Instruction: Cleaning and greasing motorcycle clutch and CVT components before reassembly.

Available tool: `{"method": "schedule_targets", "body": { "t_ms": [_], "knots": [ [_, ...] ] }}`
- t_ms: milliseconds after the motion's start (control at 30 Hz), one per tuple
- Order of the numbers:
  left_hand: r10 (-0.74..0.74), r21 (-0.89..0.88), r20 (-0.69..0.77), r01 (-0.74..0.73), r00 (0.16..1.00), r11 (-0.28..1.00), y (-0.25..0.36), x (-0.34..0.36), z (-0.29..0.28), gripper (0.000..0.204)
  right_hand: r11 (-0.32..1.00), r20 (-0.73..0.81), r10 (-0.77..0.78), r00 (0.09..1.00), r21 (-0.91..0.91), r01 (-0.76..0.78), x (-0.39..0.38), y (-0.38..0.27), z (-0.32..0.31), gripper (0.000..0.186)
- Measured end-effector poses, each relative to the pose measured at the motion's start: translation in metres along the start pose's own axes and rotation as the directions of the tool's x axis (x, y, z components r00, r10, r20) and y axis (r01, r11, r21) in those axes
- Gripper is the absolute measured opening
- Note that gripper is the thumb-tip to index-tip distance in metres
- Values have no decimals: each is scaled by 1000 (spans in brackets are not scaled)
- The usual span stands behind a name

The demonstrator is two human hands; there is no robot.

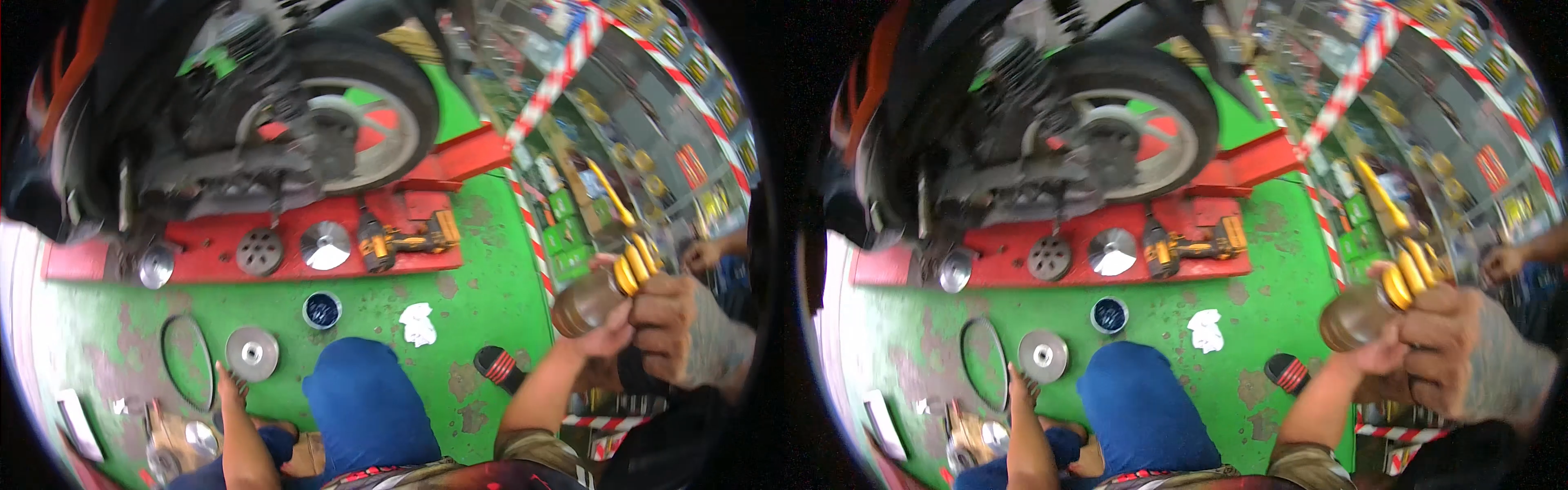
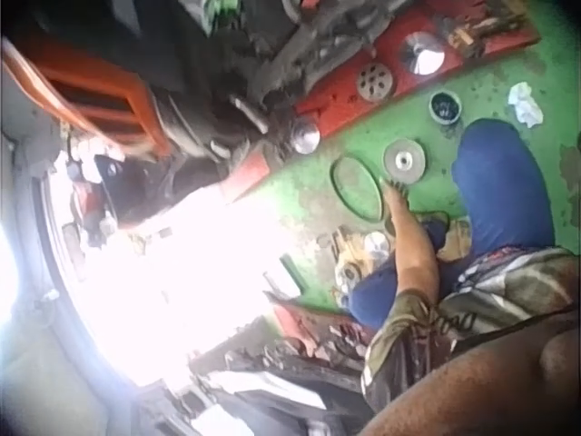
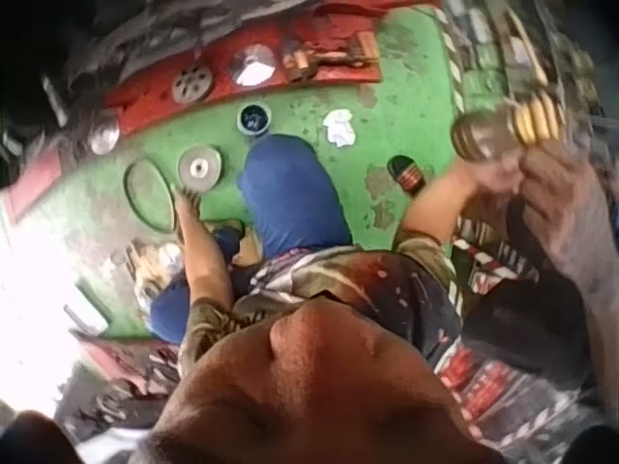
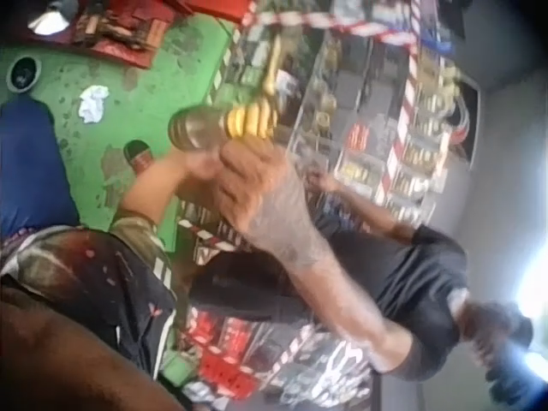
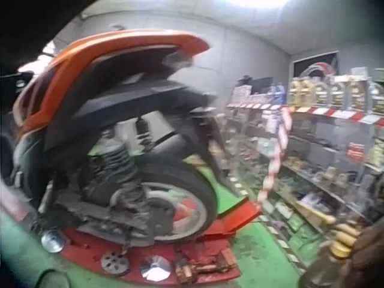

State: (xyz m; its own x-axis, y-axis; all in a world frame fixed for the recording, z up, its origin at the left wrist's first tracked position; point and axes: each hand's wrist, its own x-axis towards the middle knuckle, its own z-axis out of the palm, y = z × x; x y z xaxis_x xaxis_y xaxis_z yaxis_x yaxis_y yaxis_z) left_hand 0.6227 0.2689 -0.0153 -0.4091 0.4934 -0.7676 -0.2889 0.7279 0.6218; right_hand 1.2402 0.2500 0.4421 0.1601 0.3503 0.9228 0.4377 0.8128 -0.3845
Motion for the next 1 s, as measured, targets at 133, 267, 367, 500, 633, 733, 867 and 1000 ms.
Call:
{"method": "schedule_targets", "body": {
  "t_ms": [133, 267, 367, 500, 633, 733, 867, 1000],
  "knots": [
    [120, 101, 53, -125, 991, 987, 12, -25, 59, 100, 904, 106, 403, 909, 113, -413, 25, -42, -24, 69],
    [156, 158, -121, -137, 980, 978, 20, -14, 64, 98, 581, 281, 765, 580, 89, -809, 30, -44, -55, 74],
    [145, 137, -148, -125, 978, 983, 21, -5, 68, 100, 640, 364, 707, 607, 37, -767, 19, 1, -119, 73],
    [204, 107, -211, -185, 956, 977, 12, 10, 64, 99, 801, 179, 593, 785, -29, -598, -12, 35, -80, 78],
    [260, 191, -328, -206, 908, 960, 15, 7, 85, 91, 830, 339, 551, 762, -129, -542, -45, 57, 27, 80],
    [252, 217, -366, -181, 896, 959, 21, -4, 105, 84, 780, 441, 625, 644, -308, -545, -46, 65, 100, 93],
    [250, 217, -358, -180, 900, 959, 28, -28, 104, 79, 760, 723, 548, 421, -220, -611, -86, 91, 189, 76],
    [325, 265, -503, -216, 801, 940, 37, -53, 118, 73, 614, 901, 428, 68, -234, -753, -124, 98, 262, 77]
  ]
}}
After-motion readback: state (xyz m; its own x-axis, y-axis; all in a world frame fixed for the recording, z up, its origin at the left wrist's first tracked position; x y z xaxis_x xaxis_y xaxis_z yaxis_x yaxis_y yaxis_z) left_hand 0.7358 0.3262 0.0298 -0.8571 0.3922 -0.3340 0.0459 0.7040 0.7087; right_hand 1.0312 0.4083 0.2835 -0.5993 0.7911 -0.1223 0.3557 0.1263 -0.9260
